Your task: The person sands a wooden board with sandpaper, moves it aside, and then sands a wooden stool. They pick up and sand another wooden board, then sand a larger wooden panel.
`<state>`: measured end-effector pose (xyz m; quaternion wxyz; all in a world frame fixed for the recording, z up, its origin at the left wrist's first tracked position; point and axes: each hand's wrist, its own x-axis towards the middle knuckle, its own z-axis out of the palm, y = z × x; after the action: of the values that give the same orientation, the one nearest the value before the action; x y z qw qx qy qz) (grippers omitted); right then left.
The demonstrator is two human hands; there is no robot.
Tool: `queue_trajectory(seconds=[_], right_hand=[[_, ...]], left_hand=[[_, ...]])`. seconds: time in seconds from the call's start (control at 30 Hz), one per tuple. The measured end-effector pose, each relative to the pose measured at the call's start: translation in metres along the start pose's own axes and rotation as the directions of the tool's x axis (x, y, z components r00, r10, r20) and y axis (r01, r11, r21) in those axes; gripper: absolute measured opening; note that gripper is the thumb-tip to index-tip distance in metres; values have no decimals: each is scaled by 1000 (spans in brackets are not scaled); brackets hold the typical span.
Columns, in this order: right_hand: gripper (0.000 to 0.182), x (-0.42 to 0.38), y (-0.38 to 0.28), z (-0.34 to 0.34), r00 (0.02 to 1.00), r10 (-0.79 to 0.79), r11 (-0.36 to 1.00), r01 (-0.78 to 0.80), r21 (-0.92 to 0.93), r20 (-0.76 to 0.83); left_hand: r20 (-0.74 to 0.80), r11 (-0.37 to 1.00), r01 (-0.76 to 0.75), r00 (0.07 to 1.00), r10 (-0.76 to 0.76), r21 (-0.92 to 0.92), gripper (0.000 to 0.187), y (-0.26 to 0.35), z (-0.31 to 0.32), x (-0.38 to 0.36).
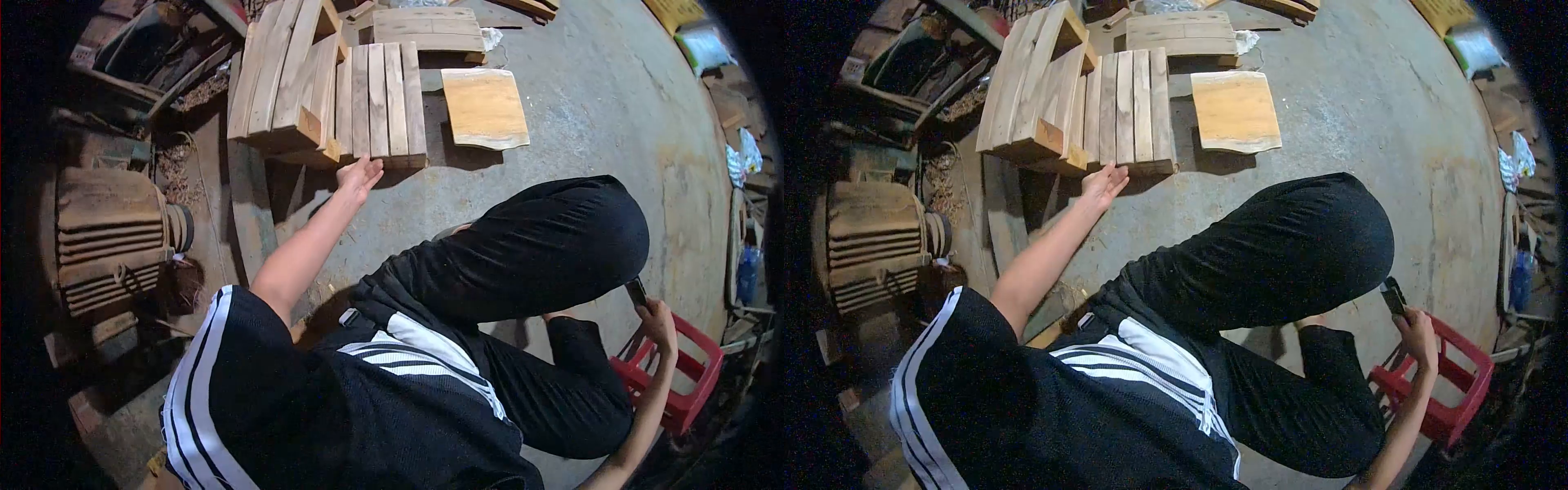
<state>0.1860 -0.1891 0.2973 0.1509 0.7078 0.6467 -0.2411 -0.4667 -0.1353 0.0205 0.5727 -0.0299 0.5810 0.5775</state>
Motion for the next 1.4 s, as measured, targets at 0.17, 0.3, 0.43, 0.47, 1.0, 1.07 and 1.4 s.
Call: queue_trajectory(seconds=[0.17, 0.3, 0.43, 0.47, 1.0, 1.07, 1.4], right_hand=[[30, 45, 33, 1, 1000, -26, 983, 29, -181, 18], [30, 65, 11, 4, 981, -149, 988, 151, 10, -128], [26, 72, 6, 6, 990, -125, 990, 129, 58, -64], [25, 75, 8, 11, 991, -130, 991, 131, 35, -16], [21, 92, -98, 17, 800, -589, 808, 586, 62, 113], [20, 104, -96, 21, 824, -545, 832, 555, -22, 156], [16, 128, -130, 27, 862, -446, 836, 498, -230, 242]], left_hand=[[-160, 990, 25, 986, -47, -138, 11, 10, 16, 1], [-253, 979, 64, 961, -113, -191, 11, 15, 21, 7], [-249, 986, 9, 967, -51, -165, 13, 6, 14, 22], [-249, 987, -6, 968, -34, -160, 13, 1, 12, 21], [-384, 713, -689, 627, 678, 133, 24, 174, -151, -58], [-132, 660, -692, 654, 745, 294, 29, 215, -147, -61], [51, 939, -236, 972, 231, 250, 40, 244, -103, 21]])
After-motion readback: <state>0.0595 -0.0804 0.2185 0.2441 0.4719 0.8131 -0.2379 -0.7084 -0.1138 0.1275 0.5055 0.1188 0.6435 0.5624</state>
